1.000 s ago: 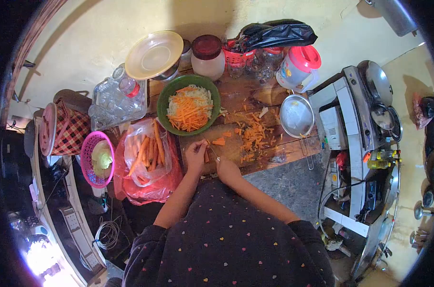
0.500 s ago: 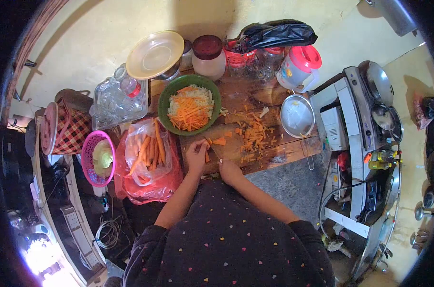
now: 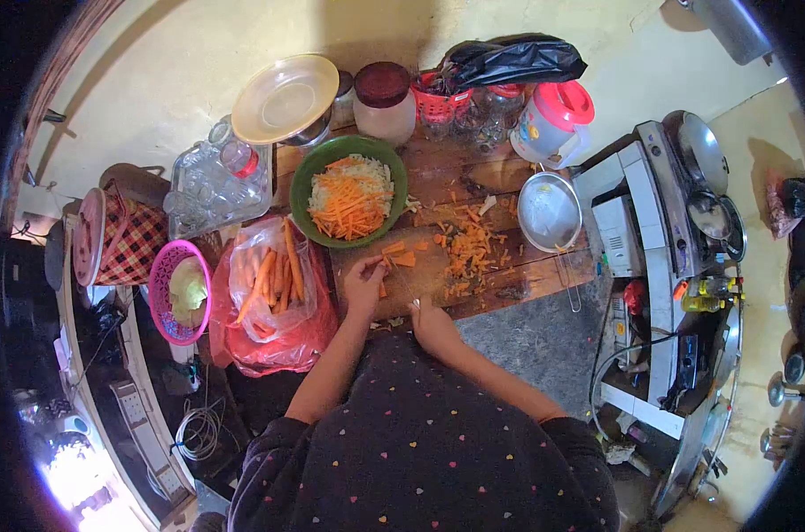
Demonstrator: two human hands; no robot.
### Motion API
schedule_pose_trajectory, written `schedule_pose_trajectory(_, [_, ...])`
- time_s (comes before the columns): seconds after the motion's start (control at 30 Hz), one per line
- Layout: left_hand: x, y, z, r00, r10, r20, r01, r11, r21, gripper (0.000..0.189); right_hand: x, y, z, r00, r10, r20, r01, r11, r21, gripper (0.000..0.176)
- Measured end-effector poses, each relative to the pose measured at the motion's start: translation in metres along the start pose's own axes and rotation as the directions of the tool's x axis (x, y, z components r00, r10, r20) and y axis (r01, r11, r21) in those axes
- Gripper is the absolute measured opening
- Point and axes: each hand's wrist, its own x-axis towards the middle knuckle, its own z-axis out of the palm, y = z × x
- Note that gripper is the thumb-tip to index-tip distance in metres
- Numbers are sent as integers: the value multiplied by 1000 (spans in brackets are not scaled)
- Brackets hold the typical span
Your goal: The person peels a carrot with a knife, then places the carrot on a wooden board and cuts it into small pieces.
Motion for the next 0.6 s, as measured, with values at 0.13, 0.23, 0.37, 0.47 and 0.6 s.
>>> schedule_pose_trajectory(0.13, [1,-7,0,999,35,7,-33,986,-162,17,-2,0,3,1000,-18,-22,19,1000,20,34])
schedule_pose_trajectory(0.23, [1,-5,0,999,14,-33,-15,1000,-24,16,-3,-2,1,1000,-6,-9,6,1000,6,34])
schedule_pose_trajectory(0.37, [-1,-1,0,999,-2,-40,1,1000,-8,15,-4,-2,2,1000,-3,7,3,1000,-6,34])
schedule_pose_trajectory(0.47, [-1,-2,-1,999,-5,-45,6,1000,13,15,-4,-2,2,1000,-15,4,15,1000,-13,34])
schedule_pose_trajectory(0.6, [-3,2,0,998,-51,-30,49,997,-66,16,-5,-2,1,1000,-16,1,16,1000,19,34])
